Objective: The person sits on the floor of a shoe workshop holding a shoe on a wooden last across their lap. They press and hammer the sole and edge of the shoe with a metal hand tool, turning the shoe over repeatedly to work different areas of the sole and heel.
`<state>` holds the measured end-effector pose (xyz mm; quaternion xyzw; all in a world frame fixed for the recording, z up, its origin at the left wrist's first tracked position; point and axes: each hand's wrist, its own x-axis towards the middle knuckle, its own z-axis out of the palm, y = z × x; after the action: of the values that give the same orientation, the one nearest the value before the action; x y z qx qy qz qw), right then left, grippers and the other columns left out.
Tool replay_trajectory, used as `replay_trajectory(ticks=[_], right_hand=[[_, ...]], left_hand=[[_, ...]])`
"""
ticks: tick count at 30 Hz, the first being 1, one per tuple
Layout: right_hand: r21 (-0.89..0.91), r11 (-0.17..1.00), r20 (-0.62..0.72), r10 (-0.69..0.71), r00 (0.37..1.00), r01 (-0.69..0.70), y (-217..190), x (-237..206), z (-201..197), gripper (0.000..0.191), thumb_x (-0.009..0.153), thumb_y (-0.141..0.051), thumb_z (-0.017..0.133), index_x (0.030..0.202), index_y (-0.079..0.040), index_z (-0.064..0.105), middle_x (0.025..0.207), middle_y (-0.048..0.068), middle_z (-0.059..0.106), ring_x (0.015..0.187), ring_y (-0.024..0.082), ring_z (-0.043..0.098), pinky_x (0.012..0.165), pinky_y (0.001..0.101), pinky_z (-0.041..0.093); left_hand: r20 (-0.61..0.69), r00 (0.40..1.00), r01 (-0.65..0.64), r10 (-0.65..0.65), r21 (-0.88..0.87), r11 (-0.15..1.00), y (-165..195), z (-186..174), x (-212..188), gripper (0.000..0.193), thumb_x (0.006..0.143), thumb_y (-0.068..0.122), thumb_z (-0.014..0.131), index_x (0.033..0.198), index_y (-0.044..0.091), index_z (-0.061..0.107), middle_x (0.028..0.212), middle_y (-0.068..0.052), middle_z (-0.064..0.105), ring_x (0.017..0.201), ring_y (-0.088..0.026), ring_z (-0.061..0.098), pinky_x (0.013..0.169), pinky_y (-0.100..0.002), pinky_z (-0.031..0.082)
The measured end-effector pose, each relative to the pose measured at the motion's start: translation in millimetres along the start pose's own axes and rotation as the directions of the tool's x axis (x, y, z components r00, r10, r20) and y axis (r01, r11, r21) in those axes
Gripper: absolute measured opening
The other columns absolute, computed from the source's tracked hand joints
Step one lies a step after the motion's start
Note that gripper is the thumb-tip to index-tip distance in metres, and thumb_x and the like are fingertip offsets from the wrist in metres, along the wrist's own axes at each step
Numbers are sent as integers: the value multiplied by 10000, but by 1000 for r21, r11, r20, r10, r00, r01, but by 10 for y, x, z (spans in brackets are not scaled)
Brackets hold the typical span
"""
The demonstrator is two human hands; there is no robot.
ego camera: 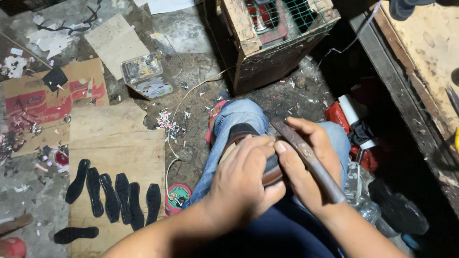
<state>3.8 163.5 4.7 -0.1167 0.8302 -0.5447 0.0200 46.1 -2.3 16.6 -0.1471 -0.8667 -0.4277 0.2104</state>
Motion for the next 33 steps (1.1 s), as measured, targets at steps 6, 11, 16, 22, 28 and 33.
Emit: replay_trajectory(ticks=[6, 11, 16, 22, 28, 33], right_hand=[[120, 990, 21, -82, 996, 79, -50, 1, 1, 489, 962, -162, 663, 1409, -8, 540, 1281, 105, 690, 1131, 155, 663, 995, 292, 520], [138, 989, 42, -66, 997, 60, -31, -6, -5, 450, 948, -162, 658, 1364, -6, 590, 1227, 107, 705, 1095, 137, 665, 967, 271, 522], [134, 989, 92, 51, 994, -63, 14, 207, -80, 385, 922, -165, 697, 1270, -7, 650, 1063, 75, 764, 933, 104, 687, 828, 255, 554], [254, 967, -137, 59, 989, -22, -132, 222, -350, 403, 936, -102, 718, 1323, -4, 661, 1040, 61, 729, 871, 101, 664, 785, 249, 540], [75, 986, -82, -142, 986, 148, -38, -186, -382, 442, 860, -55, 754, 1283, 12, 648, 1091, 83, 740, 937, 122, 701, 842, 259, 560], [6, 939, 37, -345, 938, 345, 108, -152, -213, 439, 895, -109, 754, 1302, -17, 619, 985, 66, 737, 827, 110, 710, 740, 246, 558]], left_hand=[[-8, 996, 86, -87, -54, 995, -107, -115, 139, 579, 757, 164, 845, 1217, 0, 535, 1245, -187, 637, 1143, -378, 662, 1002, -425, 543], [30, 996, 81, -81, 18, 997, -93, -131, 114, 615, 737, 175, 855, 1230, 3, 529, 1244, -183, 629, 1149, -382, 648, 992, -429, 530], [88, 995, -37, 41, -51, 998, -49, -103, 103, 642, 753, 154, 843, 1276, -2, 505, 1281, -189, 600, 1206, -390, 624, 1053, -440, 516], [150, 986, -52, 73, -145, 988, -112, -450, 331, 581, 805, 204, 854, 1308, 54, 607, 1264, -143, 664, 1169, -328, 688, 1018, -380, 561], [286, 957, 118, -45, -243, 963, -272, -589, 408, 576, 831, 314, 821, 1309, 39, 654, 1216, -143, 722, 1119, -287, 736, 997, -366, 568], [327, 945, 118, -28, -259, 959, -420, -495, 374, 620, 850, 336, 814, 1342, 16, 614, 1256, -167, 698, 1171, -299, 710, 1030, -364, 543]])
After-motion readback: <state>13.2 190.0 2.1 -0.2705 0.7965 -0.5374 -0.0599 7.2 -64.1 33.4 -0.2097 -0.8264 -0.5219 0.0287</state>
